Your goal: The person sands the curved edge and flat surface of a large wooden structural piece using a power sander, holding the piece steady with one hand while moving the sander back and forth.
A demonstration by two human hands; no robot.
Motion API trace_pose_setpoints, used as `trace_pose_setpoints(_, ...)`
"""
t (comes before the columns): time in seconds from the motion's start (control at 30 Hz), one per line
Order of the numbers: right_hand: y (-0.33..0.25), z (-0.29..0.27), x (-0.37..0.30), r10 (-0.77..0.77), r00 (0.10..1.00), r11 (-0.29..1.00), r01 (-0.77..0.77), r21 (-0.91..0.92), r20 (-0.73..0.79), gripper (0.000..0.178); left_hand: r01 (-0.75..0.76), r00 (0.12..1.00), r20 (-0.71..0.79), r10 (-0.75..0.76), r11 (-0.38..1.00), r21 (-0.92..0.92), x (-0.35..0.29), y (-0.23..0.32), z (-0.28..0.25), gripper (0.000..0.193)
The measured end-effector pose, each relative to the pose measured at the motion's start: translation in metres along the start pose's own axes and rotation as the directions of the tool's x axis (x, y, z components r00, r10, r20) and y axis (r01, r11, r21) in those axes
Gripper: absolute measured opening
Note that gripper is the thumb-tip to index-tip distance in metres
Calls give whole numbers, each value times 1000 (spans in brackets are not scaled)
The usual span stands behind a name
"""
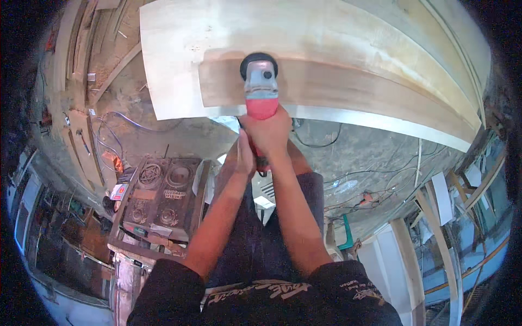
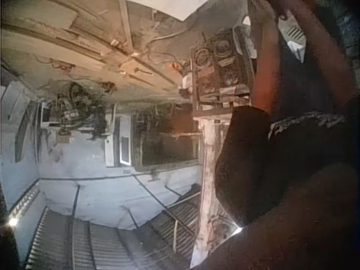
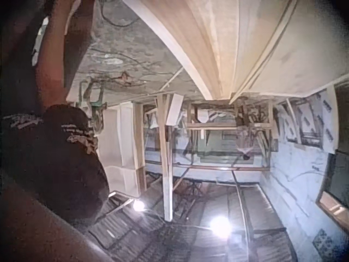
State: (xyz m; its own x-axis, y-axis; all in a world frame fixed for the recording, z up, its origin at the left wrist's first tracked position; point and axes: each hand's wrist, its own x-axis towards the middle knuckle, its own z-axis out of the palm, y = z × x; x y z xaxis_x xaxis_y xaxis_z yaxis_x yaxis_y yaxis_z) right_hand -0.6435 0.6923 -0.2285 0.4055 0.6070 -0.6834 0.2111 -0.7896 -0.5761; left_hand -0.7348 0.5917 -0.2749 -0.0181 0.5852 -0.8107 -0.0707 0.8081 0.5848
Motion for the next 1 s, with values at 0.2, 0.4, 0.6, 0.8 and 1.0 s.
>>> trace_pose_setpoints(0.2, 1, 37, -8, -9, 1000, 999, 10, 46, -27, 55, -325, 936, 17, 352, 845, 425, 20, 32, -16, 54)
trace_pose_setpoints(0.4, -1, 49, 6, 71, 997, 992, -71, -109, -7, 54, -363, 893, -66, 445, 799, 480, 33, 3, -26, 54)
trace_pose_setpoints(0.6, 11, 33, 18, 52, 997, 996, -56, -71, -57, 50, -431, 856, -5, 517, 720, 544, 46, -21, -10, 43)
trace_pose_setpoints(0.8, 24, 1, 28, 80, 993, 995, -85, -56, -84, 49, -329, 938, 78, 339, 792, 515, 38, -22, 18, 41)
trace_pose_setpoints(1.0, 39, -25, 36, 104, 989, 994, -105, -11, -102, 43, -187, 976, -35, 215, 910, 371, 31, -29, 49, 54)
